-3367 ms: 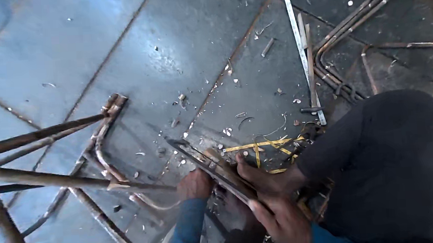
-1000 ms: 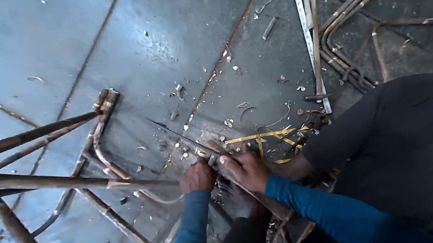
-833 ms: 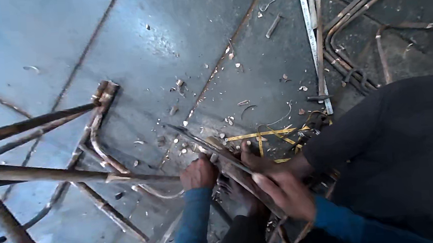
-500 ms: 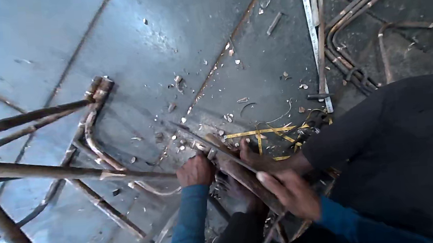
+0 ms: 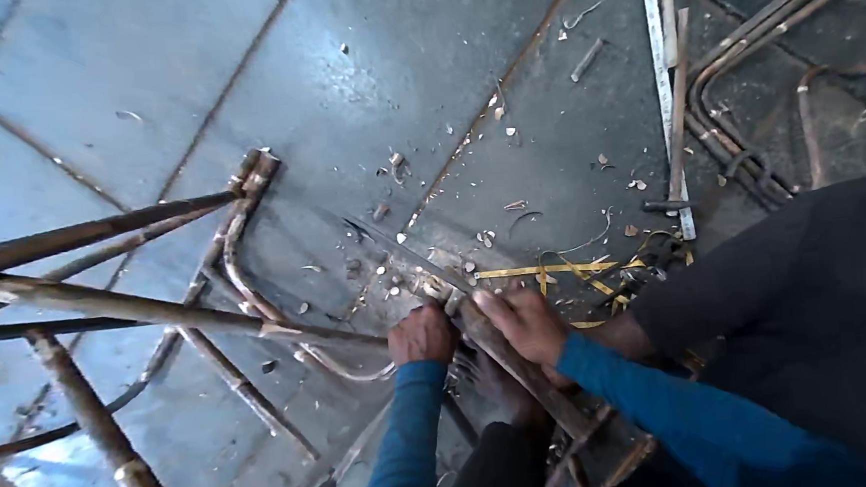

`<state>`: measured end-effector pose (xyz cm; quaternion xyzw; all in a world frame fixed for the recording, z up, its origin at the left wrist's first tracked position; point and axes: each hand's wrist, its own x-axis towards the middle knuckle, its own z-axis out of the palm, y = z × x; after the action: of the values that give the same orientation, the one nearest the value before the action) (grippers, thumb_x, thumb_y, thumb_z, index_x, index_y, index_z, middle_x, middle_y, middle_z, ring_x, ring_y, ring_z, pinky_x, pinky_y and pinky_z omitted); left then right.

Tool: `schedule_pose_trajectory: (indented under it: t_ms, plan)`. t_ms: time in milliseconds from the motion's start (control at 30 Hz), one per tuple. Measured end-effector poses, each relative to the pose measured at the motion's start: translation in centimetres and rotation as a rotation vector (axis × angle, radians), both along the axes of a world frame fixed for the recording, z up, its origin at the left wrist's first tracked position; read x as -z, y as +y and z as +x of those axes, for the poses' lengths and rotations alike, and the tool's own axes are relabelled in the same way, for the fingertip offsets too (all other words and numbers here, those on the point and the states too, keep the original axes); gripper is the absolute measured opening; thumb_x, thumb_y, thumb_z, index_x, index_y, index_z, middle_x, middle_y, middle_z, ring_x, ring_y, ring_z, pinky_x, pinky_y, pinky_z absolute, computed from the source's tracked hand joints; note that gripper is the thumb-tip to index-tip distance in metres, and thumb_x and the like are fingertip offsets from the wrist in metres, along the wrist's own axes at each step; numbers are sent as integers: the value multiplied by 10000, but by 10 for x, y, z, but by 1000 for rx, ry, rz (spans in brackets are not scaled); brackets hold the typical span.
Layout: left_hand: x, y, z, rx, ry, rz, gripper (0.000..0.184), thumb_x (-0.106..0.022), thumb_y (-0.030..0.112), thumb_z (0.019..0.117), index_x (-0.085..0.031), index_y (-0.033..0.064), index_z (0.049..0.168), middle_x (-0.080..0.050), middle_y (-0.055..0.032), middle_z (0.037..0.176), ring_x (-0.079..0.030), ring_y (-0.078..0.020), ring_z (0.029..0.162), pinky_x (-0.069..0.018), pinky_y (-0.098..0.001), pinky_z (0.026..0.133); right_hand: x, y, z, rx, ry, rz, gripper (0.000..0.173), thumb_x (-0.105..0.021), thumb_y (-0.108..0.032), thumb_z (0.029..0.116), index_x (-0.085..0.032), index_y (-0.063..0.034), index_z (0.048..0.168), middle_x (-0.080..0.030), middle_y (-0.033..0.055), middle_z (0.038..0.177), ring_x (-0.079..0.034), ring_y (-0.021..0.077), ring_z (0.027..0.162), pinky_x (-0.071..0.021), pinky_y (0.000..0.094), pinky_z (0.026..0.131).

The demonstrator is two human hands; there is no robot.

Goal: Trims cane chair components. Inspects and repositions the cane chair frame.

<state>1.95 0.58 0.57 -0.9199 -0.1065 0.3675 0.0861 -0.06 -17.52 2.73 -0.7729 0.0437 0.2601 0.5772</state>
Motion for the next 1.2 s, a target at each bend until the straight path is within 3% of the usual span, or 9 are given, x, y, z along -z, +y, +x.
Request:
schedule_pose_trajectory:
  t_ms: [67, 167, 400, 567, 667, 767, 1033, 1133, 1200]
  plan:
    - [-2, -1, 0, -14, -6, -11, 327, -662, 321, 939, -664, 51, 1123, -733, -215, 995, -719, -434, 960, -552, -623, 790, -1, 6, 7, 4, -37, 35, 606, -420, -489, 1072, -606, -80, 665, -532, 57, 563, -532, 192, 494, -458, 429, 489]
    - [-1, -1, 0, 6, -39, -31, 304, -654, 303, 934, -666, 48, 1101, -734, -215, 961, -728, -424, 920, -558, -614, 766, -30, -54, -35, -51, 37, 18, 497, -428, -468, 1078, -699, -88, 906, -582, 30, 684, -583, 157, 594, -541, 387, 577]
    - [-19, -7, 4, -20, 18, -15, 337, -663, 319, 937, -672, 56, 1147, -738, -214, 1027, -725, -412, 981, -557, -600, 814, 12, 15, 12, -29, -46, 9, 616, -400, -504, 1073, -613, -81, 679, -538, 50, 570, -560, 203, 532, -485, 466, 560]
    - [-4, -2, -1, 14, -22, -37, 297, -629, 295, 946, -673, 52, 1110, -738, -204, 971, -733, -407, 917, -561, -599, 767, -40, -71, -56, 1, 108, -7, 480, -462, -447, 1063, -672, -96, 810, -520, -8, 623, -509, 111, 534, -470, 327, 519]
    - [-41, -20, 14, -73, 109, -53, 341, -600, 260, 1002, -642, 23, 1244, -718, -242, 1119, -700, -432, 1063, -544, -595, 880, -9, -32, -24, -30, 62, -20, 509, -467, -442, 1066, -726, -37, 900, -609, 53, 665, -602, 165, 598, -549, 402, 604]
    - [-39, -18, 12, -41, 112, -18, 356, -614, 300, 993, -640, 37, 1232, -718, -232, 1121, -701, -420, 1071, -547, -598, 875, 8, 18, 12, -8, -81, 33, 579, -438, -464, 1074, -633, -49, 721, -554, 73, 589, -570, 211, 538, -488, 452, 538]
    - [-1, 2, 4, 0, -4, -30, 332, -640, 337, 957, -663, 68, 1151, -738, -197, 1004, -728, -410, 953, -567, -599, 789, -10, -41, -44, -17, 52, 11, 449, -476, -410, 1070, -735, -44, 1044, -623, 51, 710, -609, 164, 620, -565, 395, 624]
    - [-4, 3, 2, 4, 18, -1, 365, -677, 352, 922, -670, 69, 1152, -739, -199, 1016, -727, -409, 968, -564, -612, 801, 11, 7, -6, -4, -48, 18, 571, -444, -472, 1071, -630, -66, 717, -537, 52, 568, -548, 187, 504, -490, 425, 504]
    - [-4, -1, 2, 22, 29, -1, 374, -675, 363, 918, -668, 66, 1145, -738, -199, 1018, -726, -406, 970, -559, -611, 806, -3, -19, -19, -32, -28, 39, 522, -444, -473, 1074, -670, -84, 809, -574, 46, 640, -579, 182, 569, -523, 424, 560]
